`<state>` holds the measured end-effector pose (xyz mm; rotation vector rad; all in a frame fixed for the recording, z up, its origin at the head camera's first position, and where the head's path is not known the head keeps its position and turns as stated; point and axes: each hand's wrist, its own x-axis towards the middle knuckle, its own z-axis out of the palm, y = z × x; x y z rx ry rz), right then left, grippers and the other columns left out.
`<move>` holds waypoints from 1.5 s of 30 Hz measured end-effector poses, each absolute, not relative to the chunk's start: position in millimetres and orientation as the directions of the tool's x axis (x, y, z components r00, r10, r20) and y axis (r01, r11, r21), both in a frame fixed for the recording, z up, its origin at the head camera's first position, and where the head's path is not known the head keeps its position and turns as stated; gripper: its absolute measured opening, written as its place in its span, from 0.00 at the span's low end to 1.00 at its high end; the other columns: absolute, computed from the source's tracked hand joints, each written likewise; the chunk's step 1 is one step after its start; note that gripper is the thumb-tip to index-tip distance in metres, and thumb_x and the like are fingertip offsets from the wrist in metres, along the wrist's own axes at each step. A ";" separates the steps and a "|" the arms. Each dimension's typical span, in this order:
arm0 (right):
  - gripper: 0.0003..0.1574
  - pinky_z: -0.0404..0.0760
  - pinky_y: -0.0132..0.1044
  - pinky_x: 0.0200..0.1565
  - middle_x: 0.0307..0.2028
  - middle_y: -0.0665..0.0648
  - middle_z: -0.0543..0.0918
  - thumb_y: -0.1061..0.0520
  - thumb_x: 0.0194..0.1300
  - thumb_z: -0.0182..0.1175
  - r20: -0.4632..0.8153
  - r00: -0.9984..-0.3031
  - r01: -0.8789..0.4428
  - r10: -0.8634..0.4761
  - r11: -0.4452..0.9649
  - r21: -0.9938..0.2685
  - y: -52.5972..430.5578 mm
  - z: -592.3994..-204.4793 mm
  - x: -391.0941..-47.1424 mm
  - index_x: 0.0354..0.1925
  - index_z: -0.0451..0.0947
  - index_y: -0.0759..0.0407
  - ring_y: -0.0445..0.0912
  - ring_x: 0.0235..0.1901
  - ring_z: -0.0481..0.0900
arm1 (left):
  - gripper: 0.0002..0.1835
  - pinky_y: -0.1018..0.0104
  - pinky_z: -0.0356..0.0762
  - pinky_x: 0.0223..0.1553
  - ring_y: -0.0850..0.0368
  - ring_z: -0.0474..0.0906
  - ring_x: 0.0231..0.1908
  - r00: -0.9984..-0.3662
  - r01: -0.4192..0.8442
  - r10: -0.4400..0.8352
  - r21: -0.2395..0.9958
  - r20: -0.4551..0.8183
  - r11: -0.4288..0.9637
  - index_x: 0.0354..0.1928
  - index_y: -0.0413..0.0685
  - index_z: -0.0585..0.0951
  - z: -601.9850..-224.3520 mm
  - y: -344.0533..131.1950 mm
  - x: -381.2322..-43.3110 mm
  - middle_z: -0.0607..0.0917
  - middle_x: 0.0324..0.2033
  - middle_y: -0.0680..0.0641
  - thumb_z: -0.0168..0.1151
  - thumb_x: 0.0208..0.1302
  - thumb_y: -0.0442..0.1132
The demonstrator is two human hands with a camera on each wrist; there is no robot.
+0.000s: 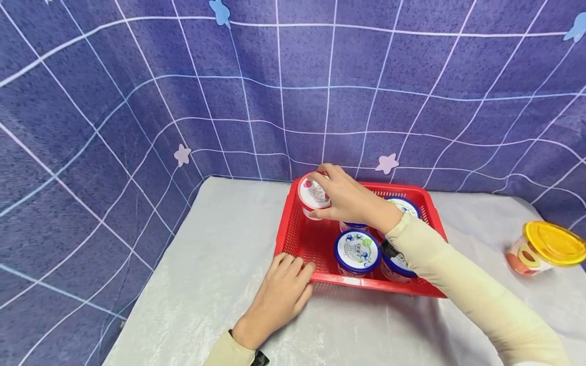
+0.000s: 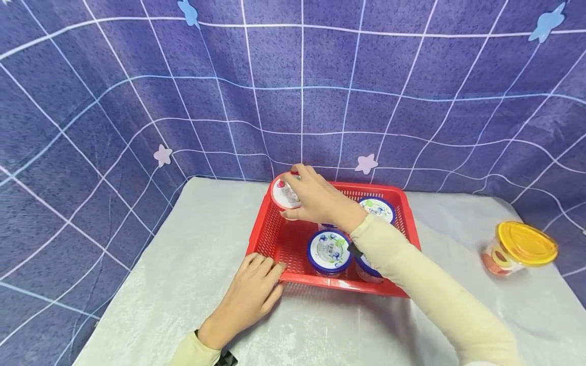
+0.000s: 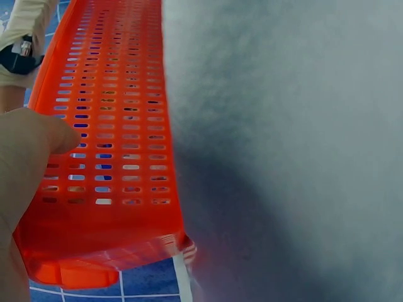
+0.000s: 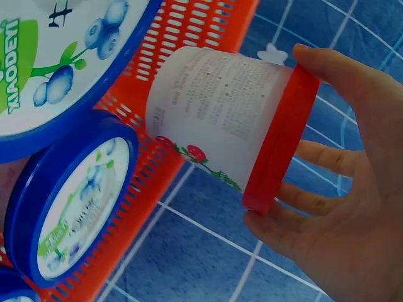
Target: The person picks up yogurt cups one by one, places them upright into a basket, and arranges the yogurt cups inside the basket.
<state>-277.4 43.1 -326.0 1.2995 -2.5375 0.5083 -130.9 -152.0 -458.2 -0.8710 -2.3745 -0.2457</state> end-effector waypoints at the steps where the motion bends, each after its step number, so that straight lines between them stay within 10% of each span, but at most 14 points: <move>1: 0.48 0.77 0.48 0.52 0.56 0.63 0.70 0.37 0.53 0.73 0.352 -0.582 -0.812 -0.733 0.551 -0.194 42.1 -328.3 -279.5 0.63 0.70 0.60 0.54 0.54 0.70 | 0.13 0.51 0.68 0.54 0.49 0.72 0.38 -0.610 0.640 0.531 -0.029 0.589 0.768 0.46 0.47 0.78 -458.1 -151.4 -130.9 0.74 0.32 0.50 0.49 0.67 0.44; 15: 0.39 0.80 0.48 0.47 0.52 0.65 0.71 0.42 0.51 0.76 0.177 -0.645 -0.763 -0.744 0.616 -0.195 31.1 -363.0 -295.0 0.52 0.72 0.61 0.55 0.48 0.72 | 0.14 0.51 0.68 0.54 0.49 0.72 0.38 -0.597 0.653 0.543 -0.035 0.591 0.756 0.47 0.47 0.78 -457.4 -144.0 -131.3 0.75 0.33 0.50 0.51 0.65 0.44; 24: 0.45 0.74 0.52 0.61 0.59 0.70 0.67 0.42 0.60 0.70 0.059 -0.686 -0.720 -0.725 0.667 -0.192 34.2 -375.1 -297.4 0.63 0.67 0.67 0.60 0.56 0.73 | 0.13 0.51 0.69 0.54 0.50 0.72 0.37 -0.592 0.653 0.536 -0.031 0.602 0.757 0.47 0.48 0.78 -459.4 -142.0 -129.1 0.74 0.32 0.50 0.50 0.65 0.43; 45: 0.47 0.66 0.59 0.65 0.64 0.68 0.69 0.37 0.62 0.66 0.145 -0.681 -0.728 -0.718 0.684 -0.035 76.6 -341.0 -261.0 0.68 0.68 0.64 0.63 0.65 0.65 | 0.14 0.50 0.68 0.54 0.48 0.72 0.38 -0.603 0.643 0.528 -0.027 0.598 0.765 0.48 0.47 0.78 -458.1 -150.0 -129.1 0.74 0.32 0.50 0.51 0.66 0.44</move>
